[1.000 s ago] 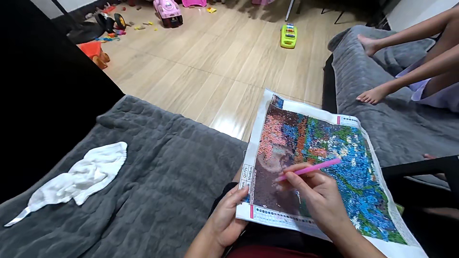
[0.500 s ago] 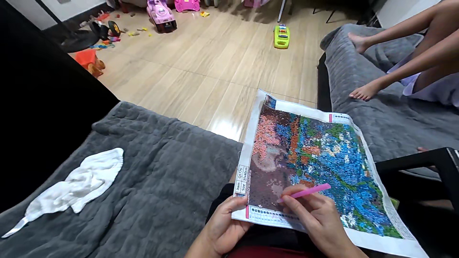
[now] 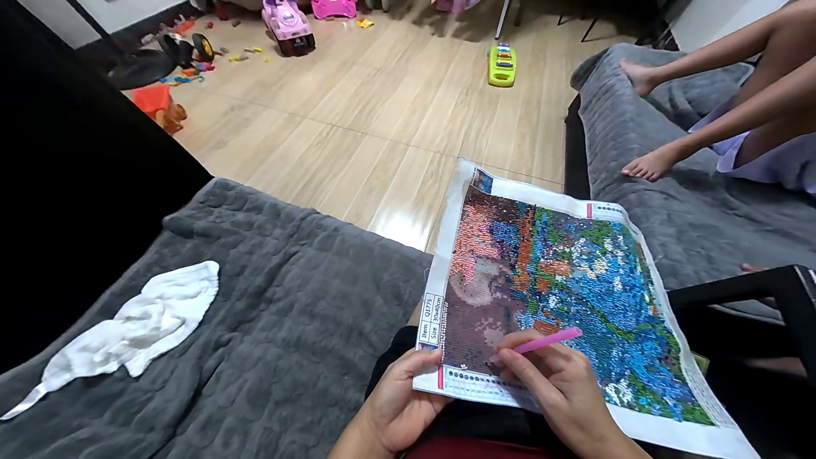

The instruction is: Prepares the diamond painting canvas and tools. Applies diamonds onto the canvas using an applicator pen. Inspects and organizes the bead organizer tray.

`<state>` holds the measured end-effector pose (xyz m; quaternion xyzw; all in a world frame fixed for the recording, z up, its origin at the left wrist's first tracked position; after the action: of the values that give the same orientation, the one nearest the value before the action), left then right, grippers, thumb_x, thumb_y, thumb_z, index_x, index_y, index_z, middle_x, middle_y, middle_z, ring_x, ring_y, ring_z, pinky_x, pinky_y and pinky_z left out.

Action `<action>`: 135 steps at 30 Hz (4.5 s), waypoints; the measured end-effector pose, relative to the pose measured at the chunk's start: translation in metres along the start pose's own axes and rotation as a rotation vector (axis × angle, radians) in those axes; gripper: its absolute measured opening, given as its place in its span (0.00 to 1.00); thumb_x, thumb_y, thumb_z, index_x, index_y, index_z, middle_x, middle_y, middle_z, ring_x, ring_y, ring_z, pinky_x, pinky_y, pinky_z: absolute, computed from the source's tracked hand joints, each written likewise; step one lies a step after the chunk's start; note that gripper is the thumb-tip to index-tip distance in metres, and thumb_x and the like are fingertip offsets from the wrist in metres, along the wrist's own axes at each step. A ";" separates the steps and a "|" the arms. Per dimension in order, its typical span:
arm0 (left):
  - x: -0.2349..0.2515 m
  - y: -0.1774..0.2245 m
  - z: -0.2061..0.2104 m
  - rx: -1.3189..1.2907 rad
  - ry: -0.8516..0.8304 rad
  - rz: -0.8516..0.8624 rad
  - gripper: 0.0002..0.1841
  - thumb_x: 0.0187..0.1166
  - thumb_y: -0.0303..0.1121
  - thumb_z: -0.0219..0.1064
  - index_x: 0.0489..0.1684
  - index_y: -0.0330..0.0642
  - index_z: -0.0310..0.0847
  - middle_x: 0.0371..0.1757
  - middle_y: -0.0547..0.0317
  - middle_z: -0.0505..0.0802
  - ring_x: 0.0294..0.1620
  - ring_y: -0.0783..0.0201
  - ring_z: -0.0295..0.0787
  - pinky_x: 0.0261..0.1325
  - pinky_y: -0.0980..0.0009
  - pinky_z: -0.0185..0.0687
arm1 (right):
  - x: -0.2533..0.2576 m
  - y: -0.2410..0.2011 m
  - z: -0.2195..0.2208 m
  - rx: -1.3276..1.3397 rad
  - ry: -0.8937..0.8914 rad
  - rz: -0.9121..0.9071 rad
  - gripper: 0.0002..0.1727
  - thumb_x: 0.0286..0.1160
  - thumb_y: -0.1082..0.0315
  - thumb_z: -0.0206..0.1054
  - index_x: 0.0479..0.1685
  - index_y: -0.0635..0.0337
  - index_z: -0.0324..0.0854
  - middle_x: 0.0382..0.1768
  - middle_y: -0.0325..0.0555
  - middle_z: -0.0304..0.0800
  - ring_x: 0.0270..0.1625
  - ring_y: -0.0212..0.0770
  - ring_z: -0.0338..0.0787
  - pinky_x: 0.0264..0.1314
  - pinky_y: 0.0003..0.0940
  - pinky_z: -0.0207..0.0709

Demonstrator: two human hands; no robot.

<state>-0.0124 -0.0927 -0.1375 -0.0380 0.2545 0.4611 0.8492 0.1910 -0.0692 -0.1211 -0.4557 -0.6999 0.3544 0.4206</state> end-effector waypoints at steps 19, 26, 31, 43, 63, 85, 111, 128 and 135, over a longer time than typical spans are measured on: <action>0.001 0.000 0.002 0.005 0.030 -0.003 0.15 0.86 0.24 0.43 0.52 0.39 0.78 0.50 0.45 0.96 0.52 0.54 0.97 0.60 0.59 0.92 | 0.009 -0.002 -0.002 0.249 -0.026 0.314 0.07 0.79 0.71 0.60 0.39 0.59 0.85 0.30 0.30 0.93 0.29 0.25 0.92 0.35 0.21 0.89; 0.001 0.000 0.000 0.005 0.008 -0.020 0.15 0.88 0.25 0.41 0.54 0.39 0.77 0.51 0.45 0.95 0.54 0.53 0.96 0.61 0.58 0.91 | 0.015 -0.005 -0.001 0.335 -0.129 0.412 0.06 0.79 0.71 0.61 0.38 0.57 0.84 0.29 0.31 0.92 0.29 0.27 0.92 0.35 0.23 0.89; 0.001 0.000 0.000 0.004 -0.006 -0.017 0.16 0.88 0.25 0.41 0.54 0.38 0.77 0.51 0.45 0.95 0.54 0.53 0.96 0.62 0.58 0.90 | 0.019 -0.009 -0.007 0.343 -0.067 0.387 0.07 0.78 0.72 0.62 0.37 0.57 0.85 0.29 0.33 0.93 0.29 0.28 0.93 0.34 0.23 0.89; 0.002 0.000 -0.001 -0.002 -0.013 -0.023 0.16 0.88 0.25 0.41 0.53 0.38 0.78 0.51 0.44 0.95 0.54 0.52 0.96 0.62 0.57 0.90 | 0.014 -0.004 -0.007 0.237 -0.053 0.292 0.07 0.78 0.71 0.62 0.38 0.57 0.86 0.29 0.29 0.93 0.29 0.24 0.92 0.34 0.19 0.88; 0.002 -0.001 -0.001 -0.001 -0.029 -0.028 0.16 0.88 0.25 0.41 0.54 0.39 0.78 0.52 0.44 0.95 0.55 0.53 0.96 0.63 0.58 0.90 | 0.014 -0.014 -0.001 0.265 -0.191 0.386 0.05 0.78 0.69 0.62 0.39 0.57 0.84 0.28 0.29 0.92 0.28 0.25 0.92 0.34 0.21 0.88; 0.028 0.024 0.004 0.068 -0.158 0.027 0.20 0.93 0.37 0.39 0.66 0.43 0.76 0.53 0.46 0.95 0.56 0.55 0.95 0.63 0.57 0.90 | 0.060 -0.015 0.019 0.260 0.102 0.211 0.07 0.78 0.73 0.63 0.40 0.59 0.88 0.31 0.36 0.94 0.31 0.31 0.93 0.39 0.26 0.91; 0.031 0.023 0.012 0.049 -0.126 0.064 0.22 0.95 0.37 0.35 0.63 0.43 0.79 0.50 0.46 0.95 0.52 0.56 0.96 0.60 0.59 0.91 | 0.061 -0.003 0.034 0.117 0.076 0.023 0.05 0.76 0.72 0.66 0.42 0.59 0.88 0.35 0.34 0.94 0.33 0.24 0.92 0.40 0.19 0.89; 0.030 0.023 0.013 0.086 -0.126 0.100 0.23 0.95 0.36 0.35 0.60 0.41 0.80 0.49 0.47 0.95 0.51 0.57 0.96 0.59 0.60 0.92 | 0.062 -0.003 0.032 -0.014 0.038 -0.108 0.07 0.77 0.69 0.66 0.40 0.62 0.89 0.35 0.37 0.93 0.34 0.24 0.92 0.40 0.19 0.88; 0.023 0.018 0.008 0.043 -0.103 0.081 0.19 0.94 0.35 0.39 0.67 0.42 0.74 0.52 0.44 0.95 0.55 0.54 0.95 0.62 0.57 0.91 | 0.048 -0.015 0.001 0.337 0.111 0.272 0.08 0.80 0.71 0.61 0.41 0.57 0.88 0.32 0.38 0.95 0.32 0.33 0.95 0.39 0.27 0.92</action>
<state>-0.0132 -0.0626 -0.1380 0.0145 0.2216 0.4908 0.8425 0.1739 -0.0299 -0.0951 -0.4881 -0.5387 0.4939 0.4771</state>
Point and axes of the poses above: each hand's wrist, its own x-axis towards the middle knuckle, its own z-axis out of the palm, y = z × x, the point moved 1 cm from there along x, towards the middle knuckle
